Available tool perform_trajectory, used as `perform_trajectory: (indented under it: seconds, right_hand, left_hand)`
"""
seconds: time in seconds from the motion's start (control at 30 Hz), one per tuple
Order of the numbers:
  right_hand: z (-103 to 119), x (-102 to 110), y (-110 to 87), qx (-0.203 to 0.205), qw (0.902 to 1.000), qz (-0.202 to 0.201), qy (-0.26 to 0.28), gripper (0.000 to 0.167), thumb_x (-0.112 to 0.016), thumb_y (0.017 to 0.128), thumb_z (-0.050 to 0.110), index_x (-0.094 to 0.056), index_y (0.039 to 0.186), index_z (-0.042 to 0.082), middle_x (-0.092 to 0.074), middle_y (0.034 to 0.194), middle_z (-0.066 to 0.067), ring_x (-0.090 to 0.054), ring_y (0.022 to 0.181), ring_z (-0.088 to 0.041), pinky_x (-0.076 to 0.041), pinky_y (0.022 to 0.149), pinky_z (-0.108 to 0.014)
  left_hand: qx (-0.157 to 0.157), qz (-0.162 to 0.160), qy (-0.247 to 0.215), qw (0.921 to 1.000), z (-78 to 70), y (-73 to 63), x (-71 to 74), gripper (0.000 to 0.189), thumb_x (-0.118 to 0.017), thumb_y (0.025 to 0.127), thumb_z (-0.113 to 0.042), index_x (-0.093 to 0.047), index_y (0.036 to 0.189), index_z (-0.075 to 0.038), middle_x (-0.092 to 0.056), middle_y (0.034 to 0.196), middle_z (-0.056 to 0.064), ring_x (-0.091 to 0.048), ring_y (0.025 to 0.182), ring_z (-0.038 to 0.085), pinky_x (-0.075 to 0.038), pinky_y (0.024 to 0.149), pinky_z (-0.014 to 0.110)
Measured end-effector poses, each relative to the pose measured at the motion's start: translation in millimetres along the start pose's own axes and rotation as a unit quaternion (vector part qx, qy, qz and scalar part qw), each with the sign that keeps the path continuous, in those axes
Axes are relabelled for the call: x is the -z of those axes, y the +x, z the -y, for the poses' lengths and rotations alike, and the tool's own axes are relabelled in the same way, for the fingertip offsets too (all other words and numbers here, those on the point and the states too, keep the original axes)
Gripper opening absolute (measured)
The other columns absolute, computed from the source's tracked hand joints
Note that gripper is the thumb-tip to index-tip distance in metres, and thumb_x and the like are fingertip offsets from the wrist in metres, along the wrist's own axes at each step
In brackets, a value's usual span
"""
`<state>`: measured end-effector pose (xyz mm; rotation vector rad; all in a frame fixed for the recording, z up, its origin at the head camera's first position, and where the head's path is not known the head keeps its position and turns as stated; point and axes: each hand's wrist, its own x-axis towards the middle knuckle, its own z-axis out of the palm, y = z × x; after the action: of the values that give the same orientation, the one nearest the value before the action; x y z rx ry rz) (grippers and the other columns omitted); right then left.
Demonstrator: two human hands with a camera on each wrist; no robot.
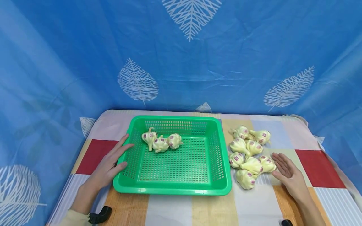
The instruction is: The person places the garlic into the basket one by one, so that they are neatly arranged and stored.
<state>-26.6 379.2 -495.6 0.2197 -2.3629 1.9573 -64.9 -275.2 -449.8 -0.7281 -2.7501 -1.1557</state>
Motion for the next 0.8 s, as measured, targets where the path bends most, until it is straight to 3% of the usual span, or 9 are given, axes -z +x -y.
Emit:
perform_trajectory:
  seconds: [0.2, 0.4, 0.57, 0.8]
  right_hand:
    - [-1, 4, 25.1, -0.003, 0.9973, 0.061, -0.042, 0.064, -0.053, 0.096, -0.014, -0.027, 0.154, -0.007, -0.051, 0.149, 0.003, -0.046, 0.133, 0.0, -0.039, 0.097, -0.009]
    - [2, 4, 26.4, -0.013, 0.9935, 0.091, -0.067, 0.068, -0.058, 0.094, -0.014, -0.028, 0.155, -0.005, -0.052, 0.147, 0.003, -0.044, 0.133, 0.002, -0.036, 0.098, -0.009]
    - [6, 3, 19.4, -0.041, 0.9905, 0.101, -0.084, 0.079, -0.065, 0.09, -0.012, -0.024, 0.157, -0.002, -0.047, 0.147, 0.013, -0.04, 0.131, 0.009, -0.036, 0.094, -0.008]
    - [7, 4, 15.3, -0.068, 0.9868, 0.082, -0.122, 0.077, -0.071, 0.09, -0.004, -0.03, 0.154, -0.006, -0.042, 0.139, 0.024, -0.04, 0.124, 0.016, -0.038, 0.093, -0.006]
  left_hand:
    - [0.002, -0.004, -0.003, 1.0, -1.5, 0.6, 2.3, 0.063, -0.064, 0.089, -0.015, -0.047, 0.149, -0.011, -0.017, 0.168, 0.003, -0.025, 0.148, 0.028, -0.047, 0.092, 0.065]
    - [0.001, -0.005, -0.005, 1.0, -2.0, -0.2, 1.6, 0.064, -0.065, 0.088, -0.012, -0.047, 0.149, -0.009, -0.017, 0.168, 0.004, -0.023, 0.148, 0.028, -0.045, 0.094, 0.067]
    - [0.003, -0.004, -0.006, 1.0, -3.4, 0.3, -0.2, 0.065, -0.066, 0.087, -0.012, -0.047, 0.15, -0.012, -0.017, 0.168, 0.004, -0.024, 0.148, 0.029, -0.045, 0.094, 0.066]
    - [0.007, -0.007, -0.006, 0.9999, -4.2, -0.1, 0.2, 0.066, -0.065, 0.088, -0.014, -0.047, 0.151, -0.016, -0.018, 0.167, 0.003, -0.026, 0.147, 0.03, -0.046, 0.094, 0.066]
